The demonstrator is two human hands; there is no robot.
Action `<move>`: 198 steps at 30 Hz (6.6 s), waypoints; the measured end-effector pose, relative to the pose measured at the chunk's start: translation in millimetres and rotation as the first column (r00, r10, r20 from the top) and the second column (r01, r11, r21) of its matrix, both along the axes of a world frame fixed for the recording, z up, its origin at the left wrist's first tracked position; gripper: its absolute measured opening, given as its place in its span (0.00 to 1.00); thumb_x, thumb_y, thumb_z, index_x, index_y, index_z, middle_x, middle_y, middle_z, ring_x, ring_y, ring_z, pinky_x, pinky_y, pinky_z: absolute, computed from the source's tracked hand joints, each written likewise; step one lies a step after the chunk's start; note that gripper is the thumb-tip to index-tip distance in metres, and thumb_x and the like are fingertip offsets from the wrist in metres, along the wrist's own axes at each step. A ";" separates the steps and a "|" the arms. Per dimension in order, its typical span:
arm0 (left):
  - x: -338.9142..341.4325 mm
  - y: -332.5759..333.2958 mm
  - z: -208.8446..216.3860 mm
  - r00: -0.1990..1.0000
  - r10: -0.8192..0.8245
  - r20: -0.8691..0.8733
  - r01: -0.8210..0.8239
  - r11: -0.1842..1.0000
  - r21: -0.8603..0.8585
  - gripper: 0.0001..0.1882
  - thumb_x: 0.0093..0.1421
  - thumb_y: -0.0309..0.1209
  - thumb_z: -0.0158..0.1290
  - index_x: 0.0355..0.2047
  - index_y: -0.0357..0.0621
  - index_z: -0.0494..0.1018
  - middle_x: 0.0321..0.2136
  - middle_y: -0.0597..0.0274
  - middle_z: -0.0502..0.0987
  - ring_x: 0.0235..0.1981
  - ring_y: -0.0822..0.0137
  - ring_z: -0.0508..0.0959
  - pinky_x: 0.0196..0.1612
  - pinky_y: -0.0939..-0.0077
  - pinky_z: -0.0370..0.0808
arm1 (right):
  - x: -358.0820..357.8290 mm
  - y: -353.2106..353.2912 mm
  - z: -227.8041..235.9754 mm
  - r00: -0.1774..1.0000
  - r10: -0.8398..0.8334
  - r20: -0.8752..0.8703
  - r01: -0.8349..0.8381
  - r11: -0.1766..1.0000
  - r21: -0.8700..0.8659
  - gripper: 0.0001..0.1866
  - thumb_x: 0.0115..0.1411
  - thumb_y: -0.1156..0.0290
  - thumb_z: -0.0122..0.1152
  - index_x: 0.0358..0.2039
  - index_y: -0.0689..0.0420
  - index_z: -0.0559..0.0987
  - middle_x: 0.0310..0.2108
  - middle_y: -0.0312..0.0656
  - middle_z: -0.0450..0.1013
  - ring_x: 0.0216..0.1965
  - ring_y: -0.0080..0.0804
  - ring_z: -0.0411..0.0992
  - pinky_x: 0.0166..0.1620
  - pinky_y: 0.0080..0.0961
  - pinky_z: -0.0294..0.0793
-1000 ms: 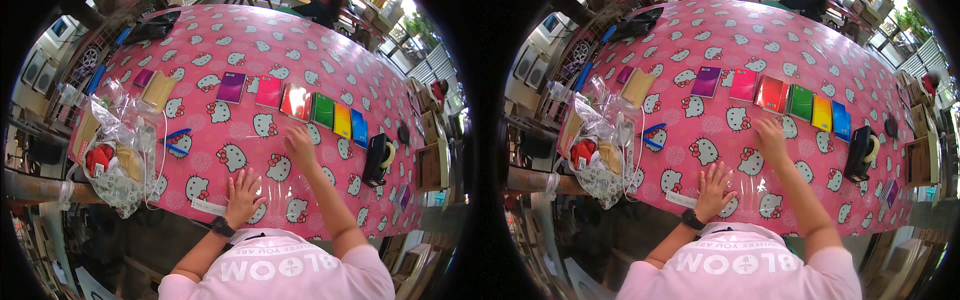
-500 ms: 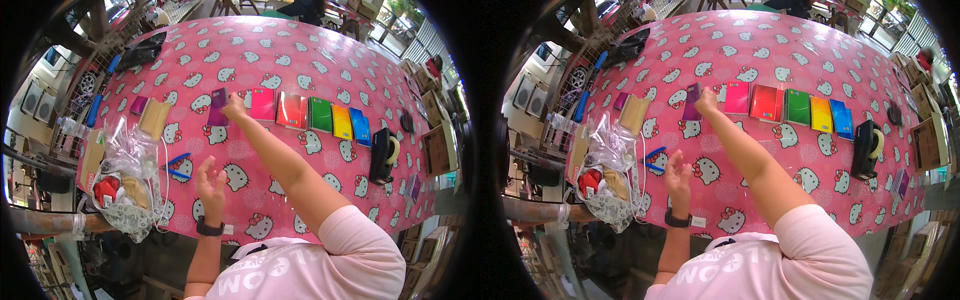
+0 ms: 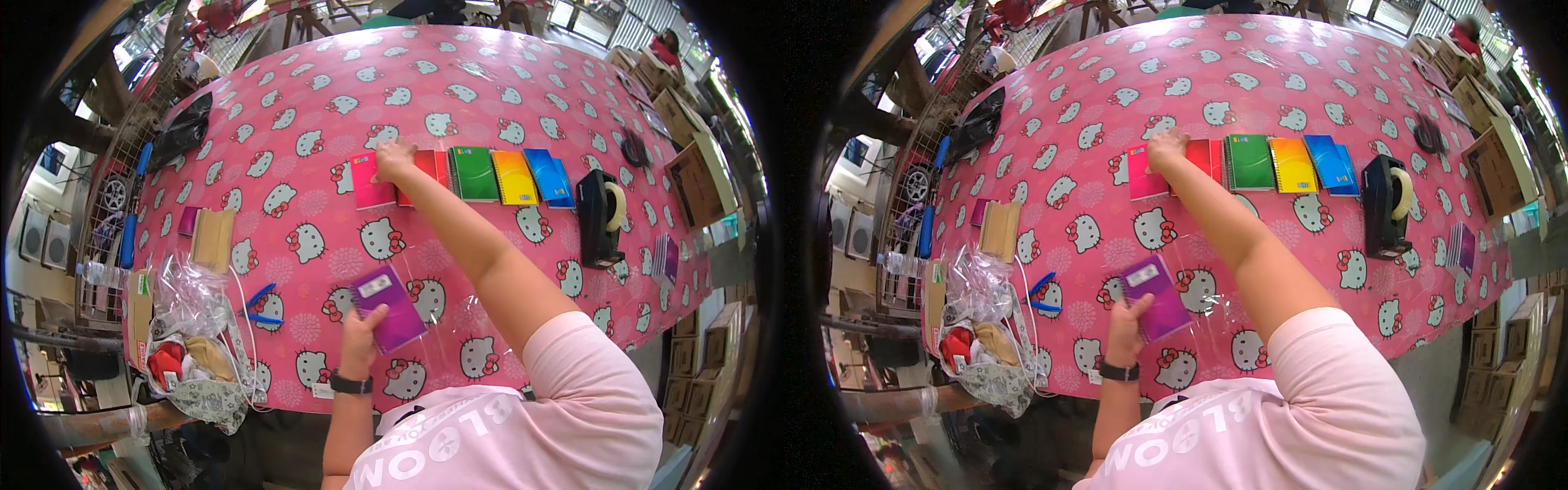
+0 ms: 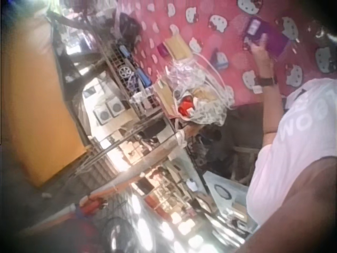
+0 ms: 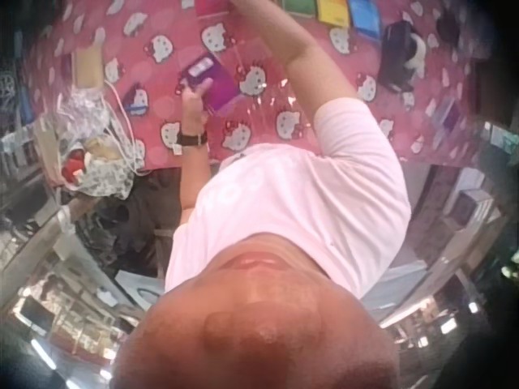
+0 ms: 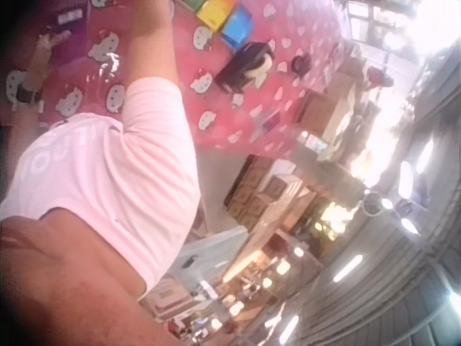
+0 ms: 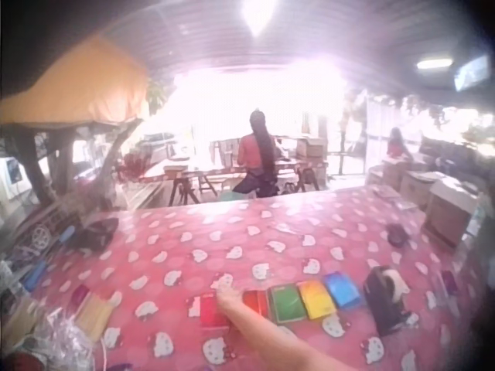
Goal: The person places spiral-bound notepads of different colors into plastic sleeves by hand and seals them using adhesive tape from a dispenser.
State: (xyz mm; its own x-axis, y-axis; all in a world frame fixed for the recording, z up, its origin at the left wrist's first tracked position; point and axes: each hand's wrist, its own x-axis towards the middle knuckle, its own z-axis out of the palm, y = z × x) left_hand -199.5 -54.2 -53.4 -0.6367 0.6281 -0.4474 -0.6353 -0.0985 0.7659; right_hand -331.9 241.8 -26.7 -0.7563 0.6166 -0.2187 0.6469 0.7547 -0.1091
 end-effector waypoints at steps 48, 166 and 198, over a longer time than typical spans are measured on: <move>30.9 9.0 -28.9 0.974 -0.054 -0.221 0.032 0.994 -0.102 0.21 0.54 0.39 0.55 0.41 0.36 0.68 0.34 0.58 0.76 0.33 0.70 0.77 0.37 0.79 0.73 | 170.0 -72.9 7.9 0.556 0.320 -0.767 -0.722 0.643 -0.256 0.10 0.43 0.70 0.60 0.29 0.54 0.78 0.30 0.39 0.73 0.39 0.38 0.68 0.47 0.39 0.64; 30.9 0.6 -22.8 0.953 -0.165 -0.254 0.148 0.985 -0.086 0.27 0.49 0.33 0.62 0.45 0.34 0.64 0.38 0.56 0.73 0.39 0.69 0.74 0.43 0.77 0.71 | 250.8 105.7 -31.6 0.920 -0.364 -0.145 0.378 0.922 0.086 0.31 0.50 0.49 0.60 0.49 0.56 0.69 0.54 0.52 0.59 0.57 0.49 0.55 0.53 0.47 0.62; 23.2 -5.8 -39.2 0.963 -0.172 -0.205 0.147 0.980 -0.134 0.29 0.55 0.46 0.54 0.46 0.34 0.64 0.39 0.57 0.74 0.39 0.71 0.74 0.42 0.79 0.70 | 241.1 47.4 39.9 0.511 -0.313 -0.800 -0.135 0.890 -0.435 0.10 0.52 0.73 0.62 0.35 0.62 0.74 0.27 0.38 0.73 0.27 0.25 0.73 0.28 0.22 0.72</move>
